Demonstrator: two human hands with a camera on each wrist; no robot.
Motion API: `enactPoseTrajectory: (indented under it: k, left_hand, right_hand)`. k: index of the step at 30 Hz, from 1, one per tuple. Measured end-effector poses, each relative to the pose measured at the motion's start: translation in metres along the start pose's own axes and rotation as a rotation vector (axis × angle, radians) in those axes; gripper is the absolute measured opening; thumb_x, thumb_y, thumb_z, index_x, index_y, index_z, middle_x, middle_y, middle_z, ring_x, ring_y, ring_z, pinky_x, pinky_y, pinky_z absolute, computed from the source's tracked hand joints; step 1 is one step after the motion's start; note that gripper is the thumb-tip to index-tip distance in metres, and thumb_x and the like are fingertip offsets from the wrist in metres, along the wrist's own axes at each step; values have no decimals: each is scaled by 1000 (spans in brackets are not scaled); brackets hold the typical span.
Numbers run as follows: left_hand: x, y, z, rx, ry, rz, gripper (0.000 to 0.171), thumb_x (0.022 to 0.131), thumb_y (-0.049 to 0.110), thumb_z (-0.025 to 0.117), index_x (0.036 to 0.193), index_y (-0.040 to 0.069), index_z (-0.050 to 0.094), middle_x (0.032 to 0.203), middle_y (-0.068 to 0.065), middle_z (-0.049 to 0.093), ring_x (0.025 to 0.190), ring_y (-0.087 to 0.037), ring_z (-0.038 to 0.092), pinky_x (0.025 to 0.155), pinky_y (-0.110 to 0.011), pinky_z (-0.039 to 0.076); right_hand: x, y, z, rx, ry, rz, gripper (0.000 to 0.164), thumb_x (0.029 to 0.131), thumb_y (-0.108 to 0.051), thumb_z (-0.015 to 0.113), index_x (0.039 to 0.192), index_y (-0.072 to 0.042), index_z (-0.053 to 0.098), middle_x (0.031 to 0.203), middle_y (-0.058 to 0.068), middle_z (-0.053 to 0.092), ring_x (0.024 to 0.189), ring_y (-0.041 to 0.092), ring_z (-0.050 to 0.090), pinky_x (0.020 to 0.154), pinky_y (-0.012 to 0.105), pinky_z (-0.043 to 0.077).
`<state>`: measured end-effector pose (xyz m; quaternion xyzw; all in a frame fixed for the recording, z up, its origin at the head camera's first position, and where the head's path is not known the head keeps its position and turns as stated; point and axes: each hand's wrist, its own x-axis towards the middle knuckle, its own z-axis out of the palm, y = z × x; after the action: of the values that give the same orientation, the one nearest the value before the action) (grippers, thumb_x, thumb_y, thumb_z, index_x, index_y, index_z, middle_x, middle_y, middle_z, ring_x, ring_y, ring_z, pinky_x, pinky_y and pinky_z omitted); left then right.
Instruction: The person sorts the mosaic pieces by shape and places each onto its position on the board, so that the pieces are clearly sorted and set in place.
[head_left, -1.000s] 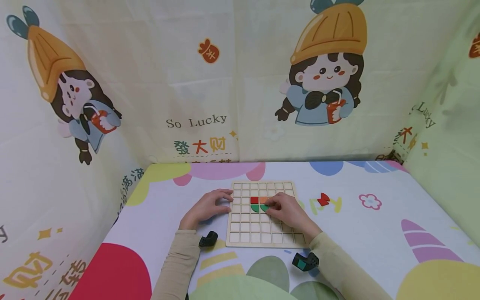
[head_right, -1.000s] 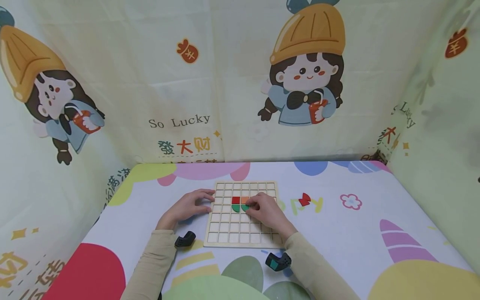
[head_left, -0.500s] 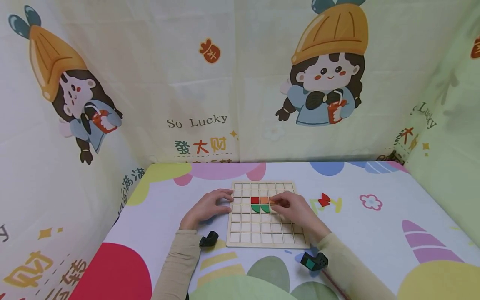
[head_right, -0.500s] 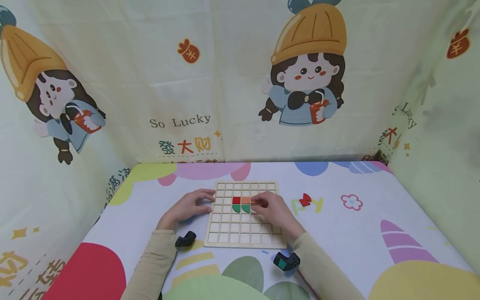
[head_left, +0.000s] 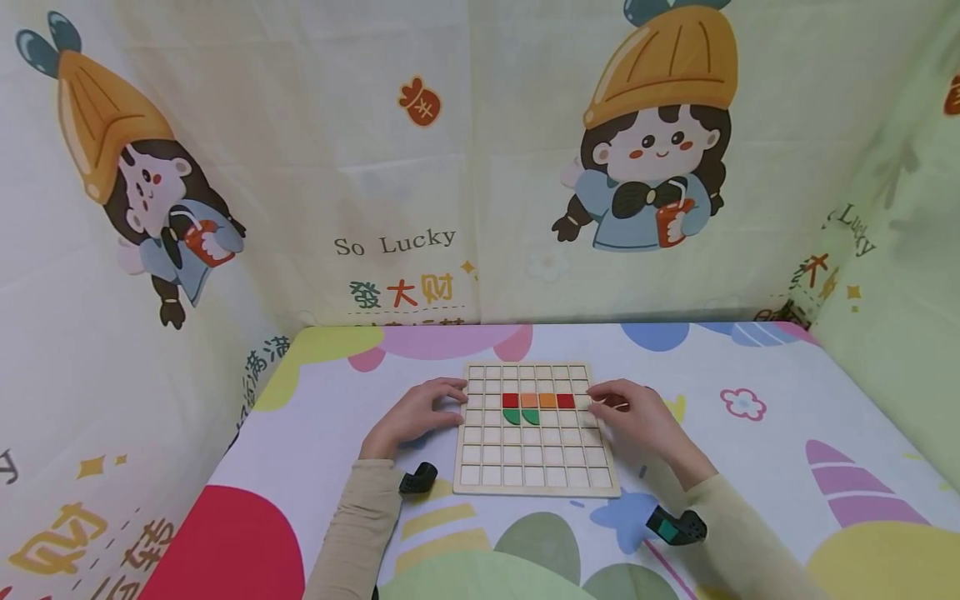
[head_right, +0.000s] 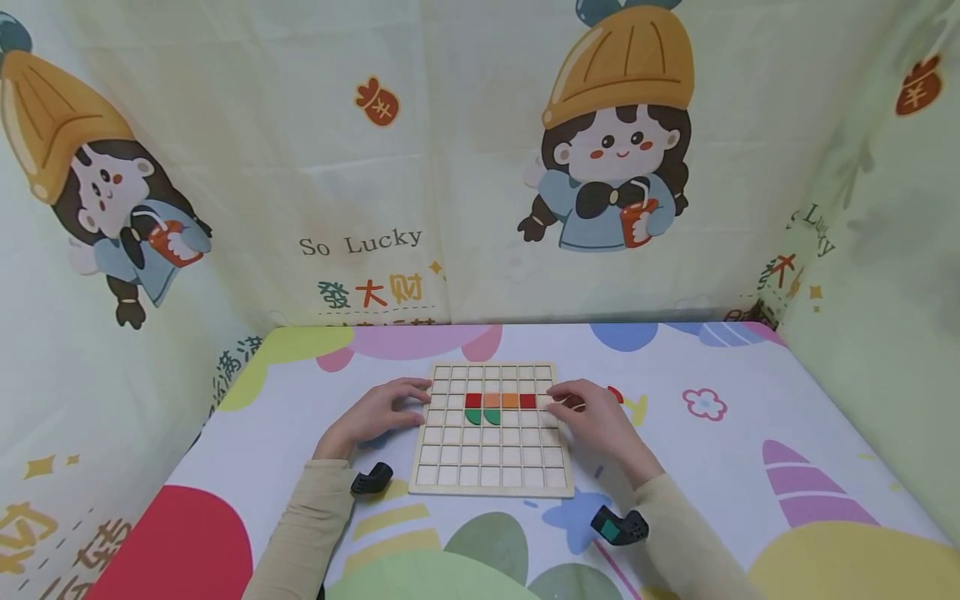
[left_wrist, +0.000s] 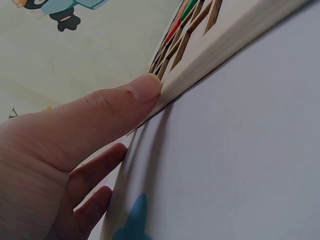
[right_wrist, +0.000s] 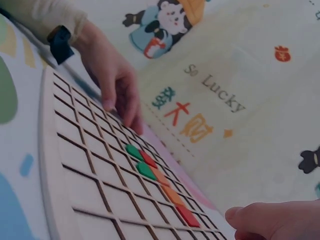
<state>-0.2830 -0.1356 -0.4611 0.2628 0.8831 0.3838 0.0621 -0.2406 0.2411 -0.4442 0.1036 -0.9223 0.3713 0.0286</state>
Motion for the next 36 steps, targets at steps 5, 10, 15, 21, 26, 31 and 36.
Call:
enactPoseTrajectory:
  k: [5,10,15,21,26,31,36]
  left_hand:
    - [0,3,-1,-17,-5,2,28,85,18,77,111,11,71,140,-3,55,136,-26,42,114,-47,31]
    - [-1,2,-1,-16,0,8,27,85,18,77,111,11,71,140,-4,54,136,-27,42,113,-48,32]
    - [0,1,0,-7,-2,-7,27,85,18,77,110,12,72,141,-2,54,136,-24,42,113,-44,32]
    - [0,1,0,0,-1,-13,27,84,17,77,111,12,72,140,-1,54,136,-24,42,114,-44,32]
    - [1,1,0,5,-9,-16,28,85,18,77,112,12,71,141,-1,54,136,-23,42,114,-43,32]
    - [1,0,0,-1,-6,-15,27,85,18,77,111,12,71,141,-1,54,136,-24,42,114,-43,31]
    - [1,1,0,-4,-6,-29,27,84,17,77,110,12,71,141,-1,54,137,-23,40,115,-43,29]
  right_hand:
    - [-6,14,-21,-44,37,10,31,91,-26,71,117,-9,69,110,9,68,93,22,63,80,37,53]
    - [-10,28,-41,-69,49,54,36,91,-28,70,120,-7,68,110,11,68,96,26,63,80,38,52]
    - [-12,42,-53,-66,26,93,37,92,-30,69,120,-6,67,106,8,69,99,29,62,78,35,51]
    - [-13,50,-56,-78,-15,141,38,91,-29,70,118,-2,67,110,15,67,97,30,59,71,29,52]
    - [-14,52,-54,-106,-45,167,39,89,-27,72,116,0,67,109,18,67,94,30,59,74,35,53]
    - [-14,51,-52,-131,-41,166,35,87,-24,74,112,0,68,107,18,66,94,30,58,81,46,54]
    - [-15,51,-49,-133,-30,183,34,87,-21,73,113,2,67,108,20,65,95,33,56,85,50,53]
